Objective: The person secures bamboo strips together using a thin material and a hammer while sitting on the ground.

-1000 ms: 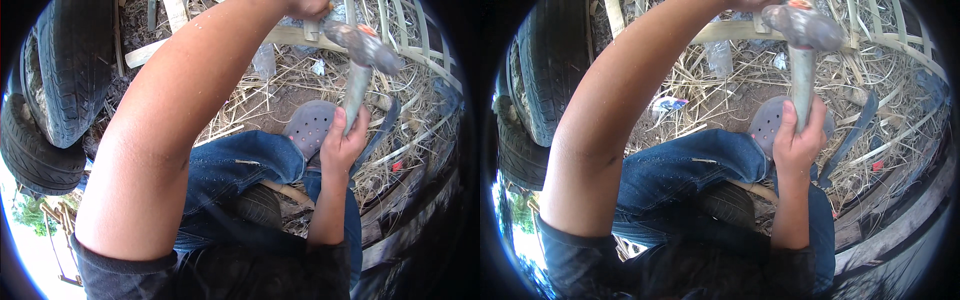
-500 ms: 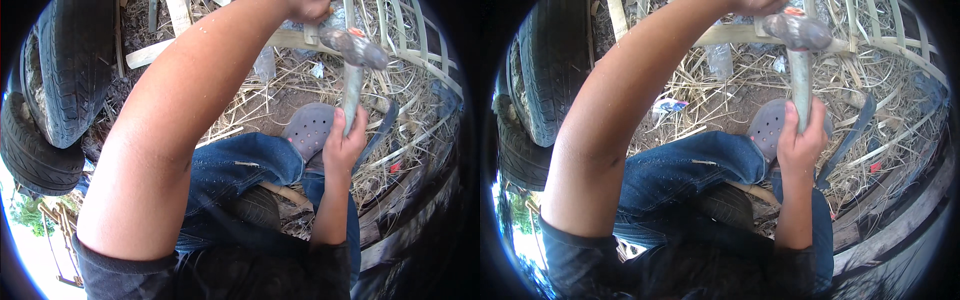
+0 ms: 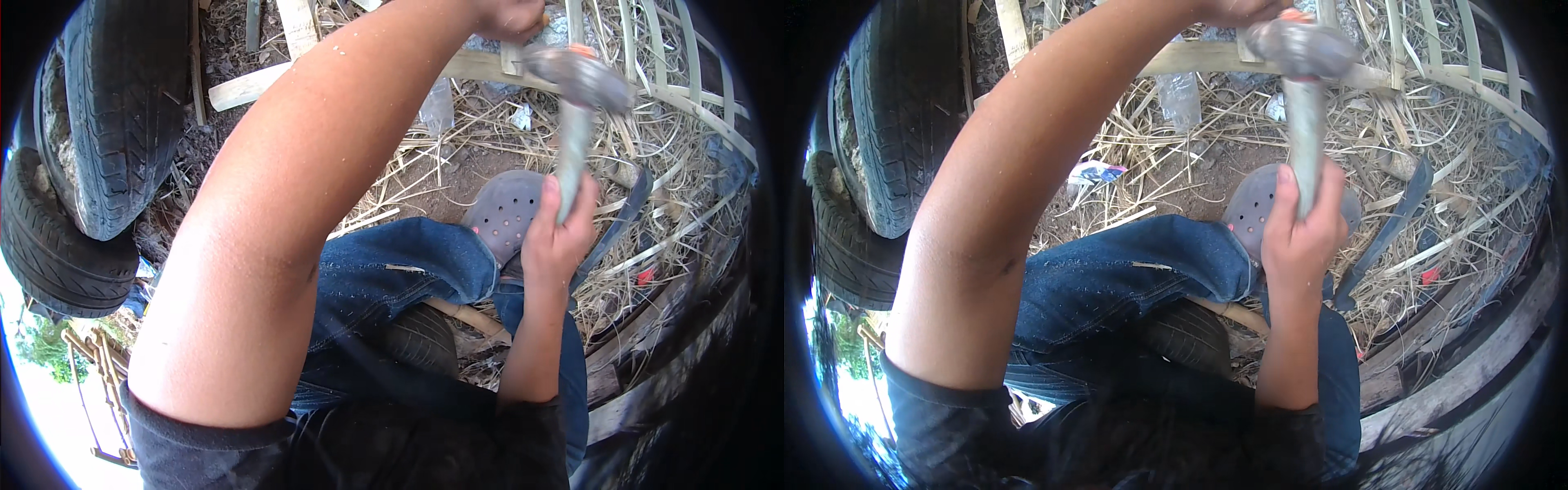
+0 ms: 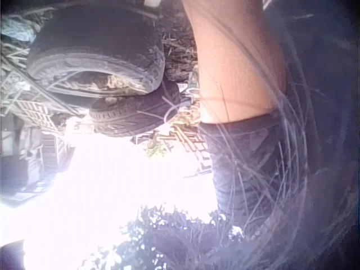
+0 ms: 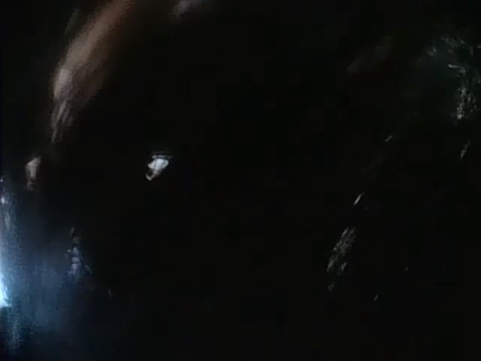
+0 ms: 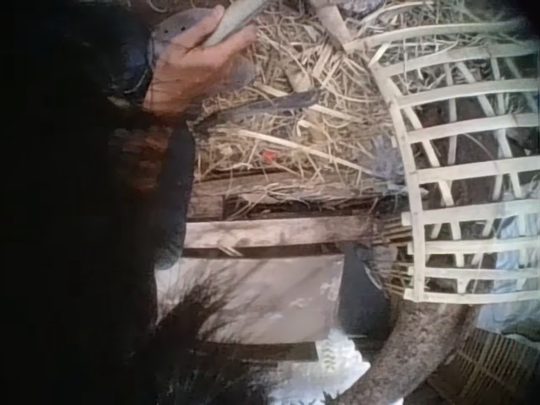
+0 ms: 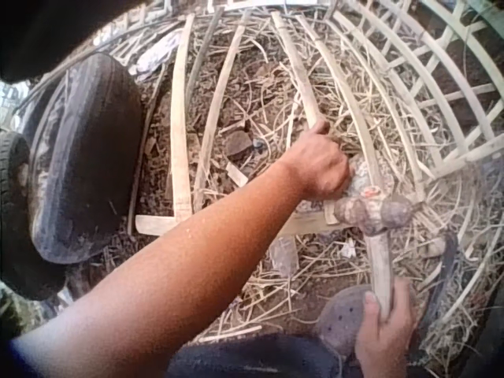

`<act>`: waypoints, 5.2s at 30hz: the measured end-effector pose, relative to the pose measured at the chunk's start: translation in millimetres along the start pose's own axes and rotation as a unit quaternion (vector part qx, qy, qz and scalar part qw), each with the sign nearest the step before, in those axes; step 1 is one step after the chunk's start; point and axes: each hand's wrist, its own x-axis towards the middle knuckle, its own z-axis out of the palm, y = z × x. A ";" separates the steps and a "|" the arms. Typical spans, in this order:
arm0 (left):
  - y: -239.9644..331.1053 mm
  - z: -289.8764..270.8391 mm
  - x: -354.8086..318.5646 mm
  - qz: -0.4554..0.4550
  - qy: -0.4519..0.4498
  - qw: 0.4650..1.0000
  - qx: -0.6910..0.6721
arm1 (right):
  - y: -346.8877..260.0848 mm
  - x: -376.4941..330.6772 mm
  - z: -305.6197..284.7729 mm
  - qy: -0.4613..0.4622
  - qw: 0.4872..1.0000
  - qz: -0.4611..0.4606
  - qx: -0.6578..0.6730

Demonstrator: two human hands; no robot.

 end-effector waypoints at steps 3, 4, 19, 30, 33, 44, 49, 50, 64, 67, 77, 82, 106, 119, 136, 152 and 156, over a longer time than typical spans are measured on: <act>-2.0 3.8 3.9 0.000 0.003 1.000 -0.005 | 5.1 -3.6 -3.5 -0.006 1.000 0.021 0.007; 1.0 5.9 1.7 0.000 0.030 0.999 -0.017 | 13.8 -11.1 -4.4 0.023 0.999 0.000 0.038; -0.7 2.7 -0.4 0.006 -0.008 1.000 -0.008 | 15.0 -3.4 7.0 0.025 1.000 -0.011 0.014; -2.6 -2.4 5.5 0.001 -0.040 0.999 0.007 | 23.5 -1.8 13.2 0.020 0.997 -0.068 -0.018; -3.4 11.3 8.4 0.014 0.033 0.999 -0.014 | 23.9 -12.7 12.3 0.058 0.994 -0.067 0.057; -6.5 8.6 4.4 0.006 0.014 1.000 -0.001 | 27.9 -7.1 17.1 0.041 0.997 -0.038 0.047; 1.0 -1.2 4.4 -0.003 -0.040 0.999 -0.001 | 34.0 -9.6 16.3 0.071 0.992 -0.079 0.070; 0.3 0.1 2.4 -0.002 -0.034 0.999 -0.002 | 27.2 -5.9 14.0 0.052 0.995 -0.073 0.033; -1.7 0.2 2.8 -0.017 -0.081 0.997 0.013 | 29.8 -6.7 9.4 0.020 0.999 -0.027 0.042; -0.5 4.0 5.8 -0.002 -0.031 1.000 -0.002 | 31.4 -7.4 6.9 0.034 0.998 -0.049 -0.001; -6.6 17.9 -1.7 0.036 0.080 0.996 0.022 | 23.0 -0.8 7.2 -0.024 0.999 -0.018 -0.028; -5.4 10.6 3.1 0.035 0.048 0.998 0.018 | 23.6 -6.5 7.0 0.053 0.992 -0.112 -0.019; -4.7 8.9 8.2 0.011 0.004 1.000 -0.021 | 35.7 -11.4 13.2 0.108 0.991 -0.052 0.055; -4.4 15.8 4.2 0.019 0.037 0.999 0.000 | 40.7 -17.0 12.2 0.006 0.990 0.082 0.116; -2.4 6.4 1.1 -0.005 0.058 0.997 -0.057 | 12.8 90.8 58.4 0.018 0.964 0.073 0.257; -1.9 0.6 2.7 -0.005 -0.006 0.999 -0.035 | 18.7 95.8 74.9 0.040 0.973 0.086 0.211; -4.6 5.7 0.2 0.001 0.048 0.998 -0.048 | 21.7 95.2 77.1 0.020 0.972 0.101 0.212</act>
